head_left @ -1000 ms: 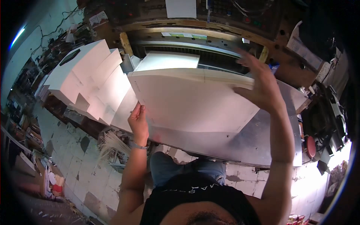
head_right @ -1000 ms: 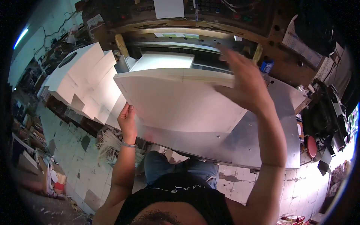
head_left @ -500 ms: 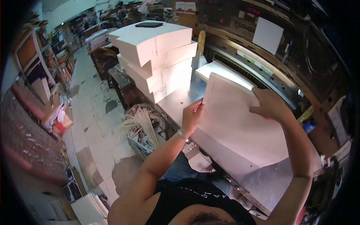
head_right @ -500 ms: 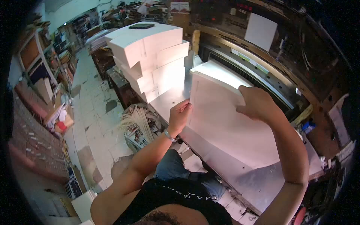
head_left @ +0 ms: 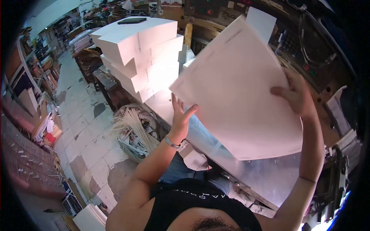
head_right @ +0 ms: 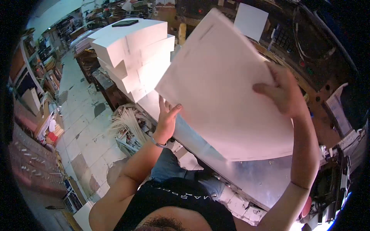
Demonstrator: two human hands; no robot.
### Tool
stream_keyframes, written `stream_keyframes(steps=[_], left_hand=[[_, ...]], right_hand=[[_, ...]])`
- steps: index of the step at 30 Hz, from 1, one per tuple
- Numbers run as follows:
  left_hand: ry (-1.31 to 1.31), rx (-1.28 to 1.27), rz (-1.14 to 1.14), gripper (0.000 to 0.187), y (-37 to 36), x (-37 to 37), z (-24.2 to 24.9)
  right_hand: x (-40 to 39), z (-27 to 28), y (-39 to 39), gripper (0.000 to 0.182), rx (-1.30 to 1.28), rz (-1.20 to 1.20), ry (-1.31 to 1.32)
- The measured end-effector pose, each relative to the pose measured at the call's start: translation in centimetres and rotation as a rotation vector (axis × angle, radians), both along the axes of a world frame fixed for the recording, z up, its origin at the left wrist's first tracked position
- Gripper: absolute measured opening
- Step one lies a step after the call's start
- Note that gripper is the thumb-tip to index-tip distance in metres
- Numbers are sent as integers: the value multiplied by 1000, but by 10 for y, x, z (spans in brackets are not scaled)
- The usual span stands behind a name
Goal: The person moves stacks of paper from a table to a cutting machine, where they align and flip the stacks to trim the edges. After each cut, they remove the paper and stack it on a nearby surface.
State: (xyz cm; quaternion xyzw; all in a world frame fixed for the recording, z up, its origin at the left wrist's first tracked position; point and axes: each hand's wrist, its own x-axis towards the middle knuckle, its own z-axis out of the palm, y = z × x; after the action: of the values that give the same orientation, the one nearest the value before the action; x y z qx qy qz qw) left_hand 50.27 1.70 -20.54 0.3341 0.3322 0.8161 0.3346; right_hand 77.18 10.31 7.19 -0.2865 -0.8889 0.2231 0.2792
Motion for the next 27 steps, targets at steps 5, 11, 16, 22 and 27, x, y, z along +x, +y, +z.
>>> stream_keyframes(steps=[5, 11, 16, 22, 27], left_hand=[[-30, 1, -258, 35, -3, -1, 26], [393, -148, 43, 24, 5, 1, 62], [521, 8, 0, 25, 12, -12, 91], [669, -17, 50, 26, 18, -19, 125], [538, 19, -110, 33, 32, -29, 83]], right_hand=[[27, -18, 11, 46, -223, 33, 374], [50, -71, 23, 40, -65, -217, 350], [72, -104, 27, 35, -289, -140, 615], [63, -134, 10, 33, -116, -355, 704], [63, -192, 2, 30, -313, -293, 805]])
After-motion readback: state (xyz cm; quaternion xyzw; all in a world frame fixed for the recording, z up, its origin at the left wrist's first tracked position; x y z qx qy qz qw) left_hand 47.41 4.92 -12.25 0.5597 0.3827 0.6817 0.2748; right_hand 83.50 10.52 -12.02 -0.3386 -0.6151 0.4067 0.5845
